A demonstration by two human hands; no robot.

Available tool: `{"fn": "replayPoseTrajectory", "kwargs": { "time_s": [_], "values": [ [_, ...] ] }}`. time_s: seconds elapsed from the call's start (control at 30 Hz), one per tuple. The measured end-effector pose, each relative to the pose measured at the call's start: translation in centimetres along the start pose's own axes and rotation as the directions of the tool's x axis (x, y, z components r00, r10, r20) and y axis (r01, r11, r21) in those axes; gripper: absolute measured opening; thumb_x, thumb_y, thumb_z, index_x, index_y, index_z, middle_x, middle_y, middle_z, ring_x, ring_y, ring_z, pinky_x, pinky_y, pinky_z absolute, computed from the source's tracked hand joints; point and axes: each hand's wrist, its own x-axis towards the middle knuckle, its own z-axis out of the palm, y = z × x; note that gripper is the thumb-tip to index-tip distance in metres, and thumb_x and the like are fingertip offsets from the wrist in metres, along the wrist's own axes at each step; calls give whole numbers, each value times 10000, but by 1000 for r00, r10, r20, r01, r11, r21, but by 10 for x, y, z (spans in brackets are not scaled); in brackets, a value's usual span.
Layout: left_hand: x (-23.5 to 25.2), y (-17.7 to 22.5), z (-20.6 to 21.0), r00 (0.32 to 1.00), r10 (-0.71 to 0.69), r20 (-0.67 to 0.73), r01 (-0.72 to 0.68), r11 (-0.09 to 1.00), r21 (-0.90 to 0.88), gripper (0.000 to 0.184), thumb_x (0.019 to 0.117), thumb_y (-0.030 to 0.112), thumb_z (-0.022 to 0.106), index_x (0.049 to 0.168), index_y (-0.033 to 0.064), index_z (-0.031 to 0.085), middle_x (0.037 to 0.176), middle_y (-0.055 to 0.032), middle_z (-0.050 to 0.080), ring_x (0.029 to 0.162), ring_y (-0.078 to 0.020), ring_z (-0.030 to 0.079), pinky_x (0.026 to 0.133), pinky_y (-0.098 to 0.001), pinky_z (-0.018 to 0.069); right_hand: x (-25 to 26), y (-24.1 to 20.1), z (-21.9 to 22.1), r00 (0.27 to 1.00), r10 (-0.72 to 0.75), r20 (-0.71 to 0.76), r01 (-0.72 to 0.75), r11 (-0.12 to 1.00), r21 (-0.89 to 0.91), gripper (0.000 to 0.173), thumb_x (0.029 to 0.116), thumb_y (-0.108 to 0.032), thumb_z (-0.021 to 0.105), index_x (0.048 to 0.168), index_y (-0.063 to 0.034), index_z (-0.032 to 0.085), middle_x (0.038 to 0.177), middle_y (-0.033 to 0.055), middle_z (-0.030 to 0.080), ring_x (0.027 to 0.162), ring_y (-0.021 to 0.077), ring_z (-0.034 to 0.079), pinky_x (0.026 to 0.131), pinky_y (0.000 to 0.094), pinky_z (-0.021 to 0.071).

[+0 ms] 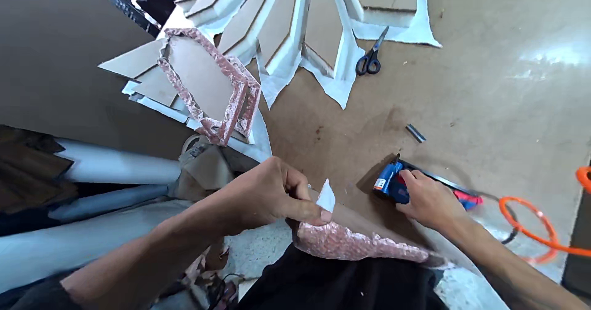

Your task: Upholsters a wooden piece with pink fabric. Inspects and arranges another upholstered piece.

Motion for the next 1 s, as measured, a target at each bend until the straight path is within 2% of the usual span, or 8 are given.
{"fn": "replayPoseTrajectory", "kwargs": {
  "time_s": [0.07,0.13,0.17,0.23,0.33,0.4,0.53,1.0],
  "values": [
    [-2,-8,1,1000,0,-2,-1,998,-63,267,822,259,872,700,92,704,657,-47,676,586,-111,631,549,-248,526,-8,-4,-39,999,-13,-51,17,997,72,507,767,-324,821,1168,-58,663,882,165,693,793,379,691,659,615,545],
    [-5,-17,4,1000,16,-8,-16,995,-103,246,833,251,862,717,98,708,684,-38,677,623,-114,636,566,-247,525,-28,-17,-100,1000,10,5,-11,957,291,599,893,-227,713,1442,-157,484,737,98,671,580,287,658,508,515,547],
    [-5,-21,5,1000,25,-9,-26,991,-129,229,832,235,863,728,98,711,694,-38,679,632,-115,640,567,-247,529,-39,-24,-130,995,17,96,-60,880,471,679,959,-199,642,1556,-269,326,742,78,691,495,242,655,443,442,585],
    [-3,-27,4,999,37,18,-33,984,-178,207,829,221,864,759,100,710,713,-40,687,649,-118,655,577,-256,542,-59,-45,-186,971,-43,237,-164,600,783,727,1029,-105,502,1590,-433,175,822,139,690,428,259,629,380,421,573],
    [2,-32,3,995,79,55,-67,979,-193,228,843,219,851,750,91,686,715,-50,684,630,-123,648,551,-261,535,-70,-80,-239,937,-176,303,-232,337,912,668,1027,-16,333,1563,-402,232,891,198,685,451,288,659,335,427,553],
    [4,-32,2,994,84,73,-70,981,-183,235,842,214,851,743,89,678,704,-43,675,613,-115,632,532,-252,516,-71,-98,-250,919,-274,284,-211,267,940,644,981,13,365,1535,-314,341,955,213,686,540,298,701,387,425,587],
    [4,-34,1,994,85,65,-69,974,-214,224,813,144,842,732,97,639,649,-22,611,584,-97,586,516,-238,477,-72,-130,-251,902,-347,255,-157,287,945,658,955,54,486,1513,-280,392,995,199,695,590,284,714,466,424,628],
    [4,-42,3,985,171,11,-167,973,-162,204,846,164,782,724,119,625,645,-19,629,570,-99,599,488,-233,482,-70,-147,-242,890,-300,345,-191,441,877,624,995,33,482,1527,-275,378,945,180,696,556,268,706,421,414,607]
  ]
}}
